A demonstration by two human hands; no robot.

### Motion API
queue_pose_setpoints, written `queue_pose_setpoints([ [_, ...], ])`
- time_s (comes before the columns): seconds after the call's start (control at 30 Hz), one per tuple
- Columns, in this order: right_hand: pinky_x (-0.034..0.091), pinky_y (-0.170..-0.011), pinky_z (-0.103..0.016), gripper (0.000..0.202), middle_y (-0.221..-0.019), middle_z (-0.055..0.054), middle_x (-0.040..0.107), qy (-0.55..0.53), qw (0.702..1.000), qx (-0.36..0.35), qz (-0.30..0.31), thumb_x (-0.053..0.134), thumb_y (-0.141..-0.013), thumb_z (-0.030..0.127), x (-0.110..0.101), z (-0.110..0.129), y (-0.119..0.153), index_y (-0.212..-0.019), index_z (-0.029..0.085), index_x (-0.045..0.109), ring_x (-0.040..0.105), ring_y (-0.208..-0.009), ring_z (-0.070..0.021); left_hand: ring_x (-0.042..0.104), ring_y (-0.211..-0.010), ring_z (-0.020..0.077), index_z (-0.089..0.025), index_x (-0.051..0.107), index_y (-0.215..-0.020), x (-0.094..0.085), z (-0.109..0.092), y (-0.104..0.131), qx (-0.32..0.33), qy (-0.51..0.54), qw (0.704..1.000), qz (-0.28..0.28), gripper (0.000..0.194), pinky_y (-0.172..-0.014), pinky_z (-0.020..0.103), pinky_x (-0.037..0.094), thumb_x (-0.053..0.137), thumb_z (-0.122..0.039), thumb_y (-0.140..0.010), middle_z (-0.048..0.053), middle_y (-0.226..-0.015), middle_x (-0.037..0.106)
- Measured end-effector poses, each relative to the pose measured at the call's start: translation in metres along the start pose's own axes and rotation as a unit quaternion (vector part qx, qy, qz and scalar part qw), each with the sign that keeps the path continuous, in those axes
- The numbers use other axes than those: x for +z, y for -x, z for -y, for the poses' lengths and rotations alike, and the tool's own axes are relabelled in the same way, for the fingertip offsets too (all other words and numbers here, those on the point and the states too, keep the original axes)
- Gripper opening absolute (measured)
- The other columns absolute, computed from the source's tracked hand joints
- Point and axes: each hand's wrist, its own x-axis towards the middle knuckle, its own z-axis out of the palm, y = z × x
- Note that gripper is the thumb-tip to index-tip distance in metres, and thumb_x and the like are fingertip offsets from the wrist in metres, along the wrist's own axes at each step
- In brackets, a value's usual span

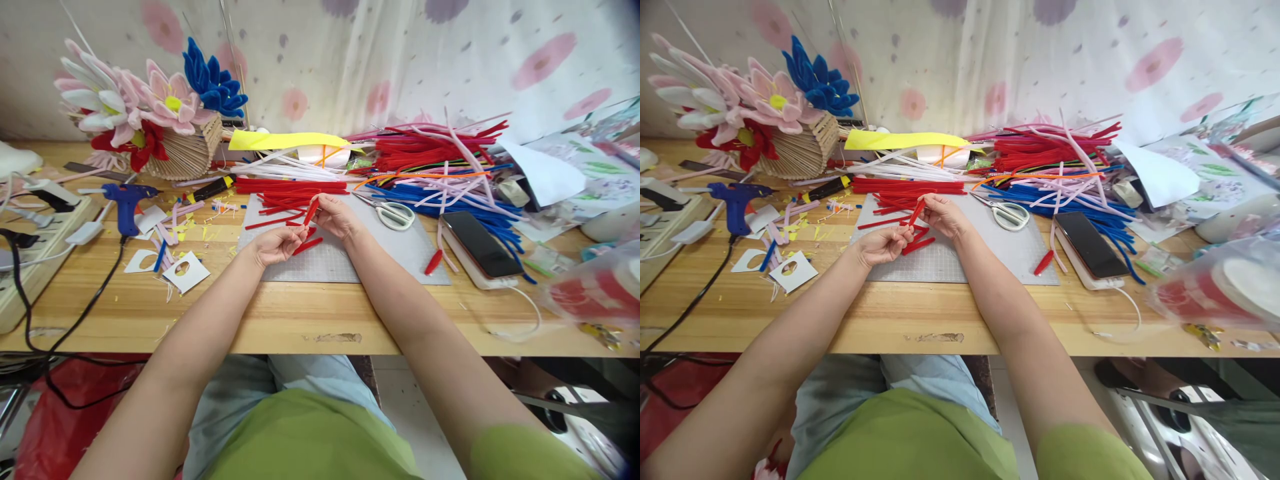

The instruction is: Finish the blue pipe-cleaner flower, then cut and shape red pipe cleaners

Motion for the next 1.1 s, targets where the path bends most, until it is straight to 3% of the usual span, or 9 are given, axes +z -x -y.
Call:
queue_pose_setpoints([
  [0.23, 0.044, -0.062, -0.021, 0.024, -0.062, 0.005, 0.057, 0.022, 0.997, -0.054, -0.041, 0.075, -0.066, 0.029, 0.006, -0.004, -0.007, -0.064, 0.019, 0.054, 0.050, -0.057, -0.0069, 0.059, -0.049, 0.0027, -0.009, 0.058, -0.077, -0.003, -0.002, -0.004, 0.038, -0.004, 0.999, -0.021, 0.022, -0.048, 0.007, 0.049, 0.041, 0.005, -0.081, -0.001, -0.060, 0.059],
  [0.5, 0.042, -0.062, -0.021, 0.028, -0.059, 0.005, 0.054, 0.057, 0.997, -0.042, -0.040, 0.075, -0.064, 0.030, 0.011, 0.002, -0.006, -0.059, 0.018, 0.050, 0.047, -0.055, -0.0062, 0.052, -0.043, 0.0018, -0.007, 0.063, -0.068, -0.007, -0.006, -0.007, 0.110, -0.175, 0.978, -0.034, 0.014, -0.050, 0.013, 0.052, 0.055, -0.001, -0.079, 0.002, -0.061, 0.063],
  [0.6, 0.041, -0.063, -0.022, 0.026, -0.061, 0.004, 0.056, 0.132, 0.991, -0.028, -0.014, 0.076, -0.060, 0.033, 0.004, 0.010, -0.001, -0.062, 0.017, 0.056, 0.048, -0.058, -0.0066, 0.055, -0.046, 0.0036, -0.008, 0.065, -0.070, -0.014, -0.008, -0.004, 0.138, -0.244, 0.959, -0.044, 0.003, -0.053, 0.016, 0.052, 0.065, -0.005, -0.072, 0.004, -0.065, 0.066],
  [0.7, 0.039, -0.062, -0.023, 0.024, -0.062, 0.003, 0.058, 0.261, 0.965, 0.007, 0.020, 0.075, -0.059, 0.035, -0.005, 0.019, 0.005, -0.065, 0.016, 0.061, 0.048, -0.060, -0.0075, 0.057, -0.050, 0.0072, -0.010, 0.066, -0.072, -0.020, -0.013, 0.000, 0.173, -0.328, 0.926, -0.067, 0.011, -0.056, 0.022, 0.052, 0.074, -0.014, -0.066, 0.003, -0.065, 0.066],
  [0.8, 0.036, -0.058, -0.023, 0.024, -0.062, 0.003, 0.059, 0.349, 0.934, 0.052, 0.044, 0.074, -0.059, 0.036, -0.012, 0.024, 0.008, -0.066, 0.015, 0.063, 0.048, -0.059, -0.0079, 0.055, -0.050, 0.0095, -0.013, 0.068, -0.077, -0.027, -0.020, 0.003, 0.220, -0.435, 0.861, -0.146, 0.018, -0.055, 0.025, 0.048, 0.071, -0.030, -0.070, 0.003, -0.066, 0.066],
  [0.87, 0.033, -0.056, -0.023, 0.025, -0.062, 0.002, 0.059, 0.379, 0.920, 0.078, 0.056, 0.073, -0.058, 0.036, -0.013, 0.027, 0.009, -0.068, 0.015, 0.064, 0.046, -0.057, -0.0075, 0.057, -0.055, 0.0120, -0.016, 0.069, -0.079, -0.033, -0.026, 0.003, 0.273, -0.522, 0.774, -0.235, 0.020, -0.059, 0.027, 0.046, 0.066, -0.035, -0.074, 0.003, -0.070, 0.067],
  [0.93, 0.031, -0.053, -0.022, 0.027, -0.062, 0.002, 0.057, 0.398, 0.910, 0.095, 0.066, 0.073, -0.058, 0.037, -0.014, 0.028, 0.009, -0.070, 0.014, 0.064, 0.044, -0.055, -0.0070, 0.060, -0.070, 0.0170, -0.019, 0.069, -0.080, -0.040, -0.030, 0.002, 0.306, -0.601, 0.667, -0.317, 0.018, -0.068, 0.030, 0.046, 0.067, -0.035, -0.072, 0.003, -0.077, 0.066],
  [1.0, 0.029, -0.051, -0.022, 0.029, -0.060, 0.003, 0.054, 0.409, 0.905, 0.092, 0.063, 0.072, -0.060, 0.040, -0.014, 0.027, 0.008, -0.070, 0.015, 0.061, 0.041, -0.053, -0.0066, 0.059, -0.087, 0.0223, -0.021, 0.068, -0.082, -0.048, -0.032, -0.001, 0.311, -0.659, 0.584, -0.359, 0.016, -0.079, 0.034, 0.046, 0.069, -0.031, -0.070, 0.005, -0.088, 0.064],
  [1.1, 0.027, -0.049, -0.023, 0.029, -0.055, 0.006, 0.045, 0.435, 0.899, 0.043, 0.000, 0.067, -0.066, 0.043, -0.016, 0.024, 0.006, -0.066, 0.017, 0.053, 0.036, -0.050, -0.0067, 0.055, -0.101, 0.0257, -0.020, 0.066, -0.077, -0.055, -0.030, -0.005, 0.308, -0.695, 0.531, -0.375, 0.005, -0.089, 0.038, 0.043, 0.064, -0.022, -0.073, 0.008, -0.096, 0.059],
])
